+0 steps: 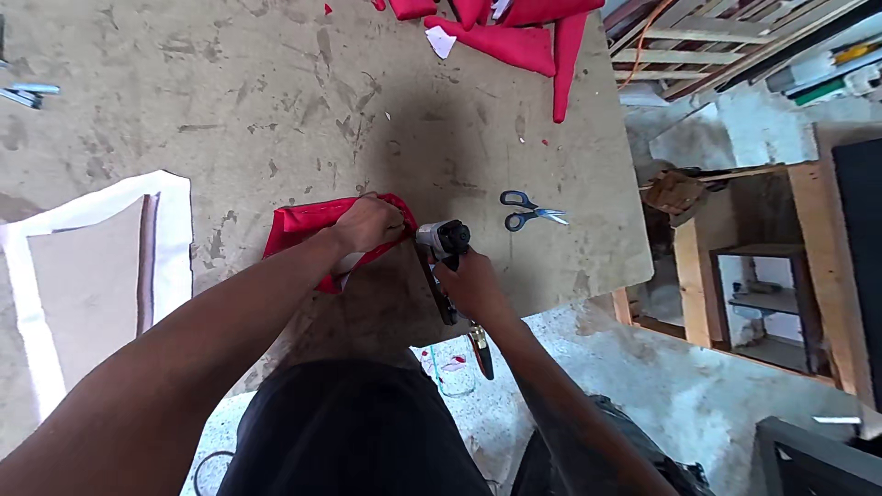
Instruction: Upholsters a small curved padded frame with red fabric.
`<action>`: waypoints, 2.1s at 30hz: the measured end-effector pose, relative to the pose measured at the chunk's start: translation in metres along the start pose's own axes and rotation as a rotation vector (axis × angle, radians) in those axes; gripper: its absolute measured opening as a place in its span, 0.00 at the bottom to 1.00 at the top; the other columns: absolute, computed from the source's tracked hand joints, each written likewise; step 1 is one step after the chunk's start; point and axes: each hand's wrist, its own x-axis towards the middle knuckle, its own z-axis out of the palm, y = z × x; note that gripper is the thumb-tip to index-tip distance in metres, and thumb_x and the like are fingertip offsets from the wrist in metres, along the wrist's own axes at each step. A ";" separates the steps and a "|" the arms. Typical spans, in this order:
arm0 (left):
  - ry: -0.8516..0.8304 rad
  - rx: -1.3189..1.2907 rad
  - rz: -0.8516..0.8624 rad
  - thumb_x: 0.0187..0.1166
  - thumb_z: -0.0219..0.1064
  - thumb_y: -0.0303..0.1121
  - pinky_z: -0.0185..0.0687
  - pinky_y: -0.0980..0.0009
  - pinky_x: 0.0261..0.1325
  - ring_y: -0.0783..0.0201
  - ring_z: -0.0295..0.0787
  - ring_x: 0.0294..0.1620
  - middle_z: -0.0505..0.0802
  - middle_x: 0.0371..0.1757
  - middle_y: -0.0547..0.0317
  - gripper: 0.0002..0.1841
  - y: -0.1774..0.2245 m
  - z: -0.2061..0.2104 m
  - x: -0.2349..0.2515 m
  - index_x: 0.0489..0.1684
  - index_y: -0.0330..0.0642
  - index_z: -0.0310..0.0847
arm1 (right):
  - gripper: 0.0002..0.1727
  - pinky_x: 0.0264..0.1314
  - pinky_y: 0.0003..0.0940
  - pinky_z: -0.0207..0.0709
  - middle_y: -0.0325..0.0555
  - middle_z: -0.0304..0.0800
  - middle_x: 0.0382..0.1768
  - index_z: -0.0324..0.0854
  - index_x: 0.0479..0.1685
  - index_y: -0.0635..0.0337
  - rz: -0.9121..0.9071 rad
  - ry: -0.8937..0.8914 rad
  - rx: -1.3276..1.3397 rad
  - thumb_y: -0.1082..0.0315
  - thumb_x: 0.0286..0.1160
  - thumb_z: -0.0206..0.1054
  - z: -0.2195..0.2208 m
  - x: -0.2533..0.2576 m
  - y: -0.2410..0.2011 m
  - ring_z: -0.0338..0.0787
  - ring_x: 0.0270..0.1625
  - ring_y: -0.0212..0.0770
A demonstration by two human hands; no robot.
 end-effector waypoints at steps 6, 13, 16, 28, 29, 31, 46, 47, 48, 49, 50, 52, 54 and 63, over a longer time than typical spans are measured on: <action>-0.020 -0.011 -0.016 0.86 0.58 0.46 0.76 0.52 0.63 0.62 0.88 0.42 0.89 0.32 0.63 0.19 0.002 -0.001 -0.001 0.24 0.49 0.83 | 0.15 0.30 0.51 0.84 0.45 0.86 0.25 0.84 0.43 0.55 -0.033 -0.060 -0.199 0.52 0.83 0.64 -0.009 0.005 -0.021 0.88 0.26 0.45; -0.069 0.019 -0.016 0.89 0.56 0.47 0.76 0.52 0.65 0.60 0.88 0.46 0.89 0.35 0.60 0.20 0.004 -0.006 0.001 0.26 0.47 0.82 | 0.17 0.31 0.50 0.85 0.44 0.88 0.23 0.84 0.37 0.55 0.000 -0.140 -0.205 0.51 0.83 0.63 -0.003 -0.003 -0.031 0.89 0.25 0.44; -0.049 0.007 -0.030 0.91 0.51 0.51 0.75 0.53 0.67 0.60 0.87 0.47 0.88 0.35 0.61 0.24 0.006 -0.012 0.001 0.27 0.48 0.82 | 0.16 0.34 0.54 0.88 0.46 0.91 0.29 0.85 0.49 0.55 -0.002 -0.050 -0.123 0.52 0.81 0.67 -0.015 -0.021 -0.014 0.92 0.28 0.46; 0.439 0.267 -0.453 0.78 0.69 0.50 0.69 0.43 0.76 0.53 0.77 0.77 0.86 0.70 0.60 0.17 0.086 0.037 -0.166 0.61 0.61 0.86 | 0.27 0.57 0.58 0.87 0.50 0.93 0.53 0.85 0.64 0.56 -0.082 0.008 0.058 0.43 0.83 0.65 0.027 -0.033 0.005 0.93 0.54 0.50; 0.493 0.261 -0.441 0.80 0.67 0.48 0.68 0.44 0.79 0.54 0.76 0.78 0.86 0.71 0.61 0.15 0.085 0.044 -0.168 0.60 0.60 0.87 | 0.28 0.49 0.52 0.91 0.48 0.95 0.46 0.85 0.62 0.57 -0.037 -0.109 0.181 0.41 0.85 0.61 0.045 -0.032 -0.011 0.96 0.44 0.47; 0.576 0.248 -0.397 0.82 0.65 0.42 0.65 0.46 0.84 0.54 0.75 0.80 0.87 0.71 0.59 0.13 0.086 0.052 -0.171 0.59 0.58 0.89 | 0.30 0.34 0.41 0.86 0.47 0.94 0.36 0.85 0.59 0.59 0.033 -0.265 0.458 0.39 0.85 0.60 0.089 -0.026 -0.035 0.91 0.31 0.42; 0.732 0.215 -0.384 0.84 0.66 0.37 0.50 0.41 0.94 0.53 0.69 0.88 0.88 0.74 0.65 0.09 0.070 0.066 -0.169 0.44 0.53 0.95 | 0.17 0.40 0.65 0.84 0.52 0.92 0.33 0.88 0.33 0.56 -0.387 -0.468 -0.952 0.51 0.77 0.69 0.068 0.082 -0.140 0.93 0.37 0.55; 0.744 0.187 -0.358 0.84 0.67 0.35 0.51 0.42 0.94 0.54 0.70 0.87 0.90 0.72 0.66 0.09 0.067 0.065 -0.170 0.44 0.52 0.95 | 0.15 0.39 0.62 0.85 0.51 0.92 0.31 0.88 0.32 0.57 -0.361 -0.492 -0.996 0.54 0.76 0.70 0.073 0.084 -0.146 0.93 0.34 0.53; 0.754 0.156 -0.339 0.83 0.67 0.35 0.51 0.44 0.94 0.55 0.72 0.86 0.92 0.68 0.67 0.08 0.065 0.065 -0.172 0.44 0.52 0.96 | 0.13 0.39 0.61 0.85 0.50 0.92 0.31 0.87 0.32 0.58 -0.344 -0.497 -1.018 0.57 0.75 0.71 0.077 0.084 -0.150 0.93 0.32 0.52; 0.763 0.122 -0.319 0.84 0.67 0.34 0.52 0.46 0.95 0.56 0.73 0.85 0.93 0.65 0.68 0.08 0.063 0.066 -0.174 0.45 0.51 0.95 | 0.12 0.38 0.59 0.86 0.50 0.92 0.30 0.86 0.33 0.58 -0.328 -0.492 -1.028 0.58 0.74 0.71 0.081 0.083 -0.152 0.93 0.32 0.51; 0.779 0.091 -0.300 0.84 0.67 0.34 0.54 0.48 0.94 0.58 0.76 0.83 0.95 0.61 0.69 0.08 0.059 0.066 -0.173 0.44 0.51 0.95 | 0.12 0.38 0.59 0.86 0.50 0.92 0.31 0.86 0.33 0.58 -0.308 -0.486 -1.033 0.58 0.73 0.72 0.085 0.084 -0.155 0.93 0.32 0.51; 0.810 0.039 -0.267 0.84 0.67 0.34 0.58 0.51 0.93 0.61 0.81 0.78 0.96 0.57 0.68 0.08 0.052 0.064 -0.172 0.43 0.50 0.95 | 0.13 0.38 0.59 0.86 0.51 0.91 0.32 0.86 0.33 0.58 -0.274 -0.486 -1.032 0.57 0.72 0.73 0.088 0.088 -0.160 0.92 0.33 0.51; 0.812 -0.009 -0.244 0.84 0.66 0.33 0.60 0.52 0.92 0.61 0.82 0.77 0.96 0.56 0.67 0.09 0.048 0.060 -0.172 0.42 0.49 0.95 | 0.12 0.36 0.58 0.86 0.51 0.91 0.31 0.86 0.31 0.58 -0.255 -0.501 -1.016 0.58 0.69 0.75 0.091 0.092 -0.161 0.92 0.32 0.51; 0.677 -0.176 -0.536 0.72 0.77 0.41 0.66 0.48 0.85 0.54 0.74 0.78 0.87 0.61 0.60 0.07 0.035 0.025 -0.158 0.27 0.53 0.90 | 0.10 0.35 0.59 0.84 0.51 0.90 0.30 0.85 0.33 0.58 -0.294 -0.524 -0.974 0.61 0.66 0.76 0.086 0.095 -0.156 0.91 0.33 0.52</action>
